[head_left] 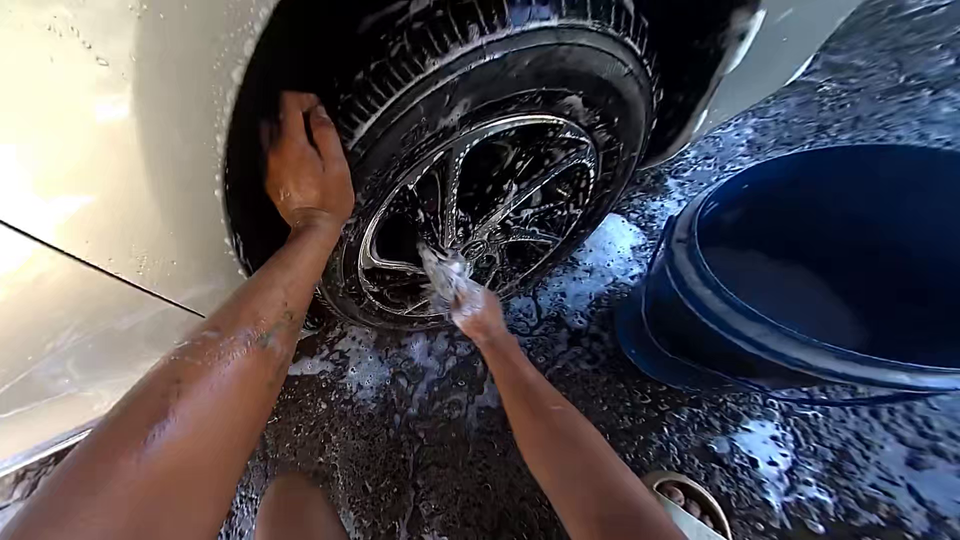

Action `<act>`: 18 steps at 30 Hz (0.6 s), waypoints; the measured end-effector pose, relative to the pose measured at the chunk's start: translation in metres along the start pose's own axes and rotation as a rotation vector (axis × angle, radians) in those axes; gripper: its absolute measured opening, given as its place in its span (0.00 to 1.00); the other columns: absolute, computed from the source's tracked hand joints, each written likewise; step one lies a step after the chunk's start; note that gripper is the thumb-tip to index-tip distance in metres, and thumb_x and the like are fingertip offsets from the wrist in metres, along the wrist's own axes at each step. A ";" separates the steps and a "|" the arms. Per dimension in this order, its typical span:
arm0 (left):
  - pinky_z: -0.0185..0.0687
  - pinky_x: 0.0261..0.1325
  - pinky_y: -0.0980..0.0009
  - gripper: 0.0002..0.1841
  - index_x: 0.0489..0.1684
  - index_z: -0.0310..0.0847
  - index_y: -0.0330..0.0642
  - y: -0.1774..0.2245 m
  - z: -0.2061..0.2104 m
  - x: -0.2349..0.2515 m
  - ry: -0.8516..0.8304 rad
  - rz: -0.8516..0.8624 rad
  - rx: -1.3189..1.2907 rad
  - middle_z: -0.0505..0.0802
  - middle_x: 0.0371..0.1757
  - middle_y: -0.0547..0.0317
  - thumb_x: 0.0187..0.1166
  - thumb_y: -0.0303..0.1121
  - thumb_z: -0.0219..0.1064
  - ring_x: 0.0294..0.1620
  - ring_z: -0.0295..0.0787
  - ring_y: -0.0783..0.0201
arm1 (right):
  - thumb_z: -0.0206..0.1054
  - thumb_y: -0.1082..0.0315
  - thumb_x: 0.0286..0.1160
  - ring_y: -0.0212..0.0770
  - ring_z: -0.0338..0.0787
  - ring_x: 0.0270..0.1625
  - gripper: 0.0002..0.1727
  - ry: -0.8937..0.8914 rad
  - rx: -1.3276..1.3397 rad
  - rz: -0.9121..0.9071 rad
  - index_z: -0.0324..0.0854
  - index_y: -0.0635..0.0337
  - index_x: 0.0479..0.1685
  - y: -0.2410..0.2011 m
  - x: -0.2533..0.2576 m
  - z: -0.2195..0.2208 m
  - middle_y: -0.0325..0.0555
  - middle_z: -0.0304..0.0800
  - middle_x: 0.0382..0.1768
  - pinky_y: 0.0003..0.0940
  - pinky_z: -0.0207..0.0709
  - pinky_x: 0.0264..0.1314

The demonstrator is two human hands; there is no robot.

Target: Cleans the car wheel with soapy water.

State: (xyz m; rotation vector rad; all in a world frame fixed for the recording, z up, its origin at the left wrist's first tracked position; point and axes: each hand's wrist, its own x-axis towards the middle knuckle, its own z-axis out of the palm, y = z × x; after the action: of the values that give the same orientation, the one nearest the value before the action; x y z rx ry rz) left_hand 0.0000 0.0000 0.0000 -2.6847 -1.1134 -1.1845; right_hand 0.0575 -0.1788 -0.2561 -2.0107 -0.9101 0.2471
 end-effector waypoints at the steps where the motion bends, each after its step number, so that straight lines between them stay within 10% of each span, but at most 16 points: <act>1: 0.78 0.71 0.55 0.24 0.71 0.82 0.57 -0.001 0.000 -0.003 0.004 -0.003 0.004 0.91 0.67 0.57 0.91 0.48 0.41 0.72 0.84 0.58 | 0.63 0.66 0.81 0.63 0.94 0.56 0.19 0.046 0.016 -0.010 0.86 0.59 0.68 0.021 -0.004 -0.003 0.60 0.94 0.57 0.69 0.84 0.58; 4: 0.78 0.69 0.53 0.24 0.70 0.83 0.56 -0.003 0.001 -0.002 0.043 0.015 0.009 0.92 0.64 0.56 0.90 0.46 0.42 0.70 0.85 0.56 | 0.64 0.65 0.80 0.58 0.94 0.42 0.13 0.220 0.194 0.085 0.88 0.66 0.49 0.010 -0.008 -0.011 0.59 0.93 0.38 0.64 0.86 0.49; 8: 0.78 0.69 0.52 0.24 0.71 0.82 0.56 -0.005 0.001 -0.002 0.042 0.031 0.001 0.91 0.65 0.55 0.90 0.46 0.42 0.71 0.85 0.55 | 0.64 0.60 0.81 0.51 0.95 0.34 0.13 0.518 0.251 -0.038 0.90 0.60 0.42 -0.112 0.025 -0.021 0.51 0.94 0.30 0.57 0.88 0.36; 13: 0.79 0.68 0.49 0.26 0.76 0.79 0.55 -0.004 0.000 -0.008 0.005 0.050 0.020 0.88 0.70 0.50 0.92 0.48 0.39 0.72 0.84 0.51 | 0.61 0.65 0.80 0.57 0.96 0.45 0.21 0.339 0.055 0.076 0.83 0.63 0.68 -0.099 0.025 0.025 0.57 0.95 0.48 0.59 0.89 0.43; 18: 0.78 0.69 0.48 0.28 0.78 0.78 0.57 -0.014 0.005 -0.012 0.048 0.075 0.031 0.88 0.73 0.52 0.92 0.49 0.37 0.73 0.84 0.51 | 0.58 0.63 0.86 0.57 0.94 0.49 0.16 0.083 0.308 0.204 0.85 0.64 0.58 -0.083 -0.026 0.060 0.59 0.93 0.47 0.59 0.87 0.52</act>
State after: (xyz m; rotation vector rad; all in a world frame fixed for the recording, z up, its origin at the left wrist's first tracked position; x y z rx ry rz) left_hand -0.0107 0.0043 -0.0148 -2.6349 -1.0066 -1.2031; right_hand -0.0326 -0.1300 -0.2300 -1.8110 -0.5753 0.3894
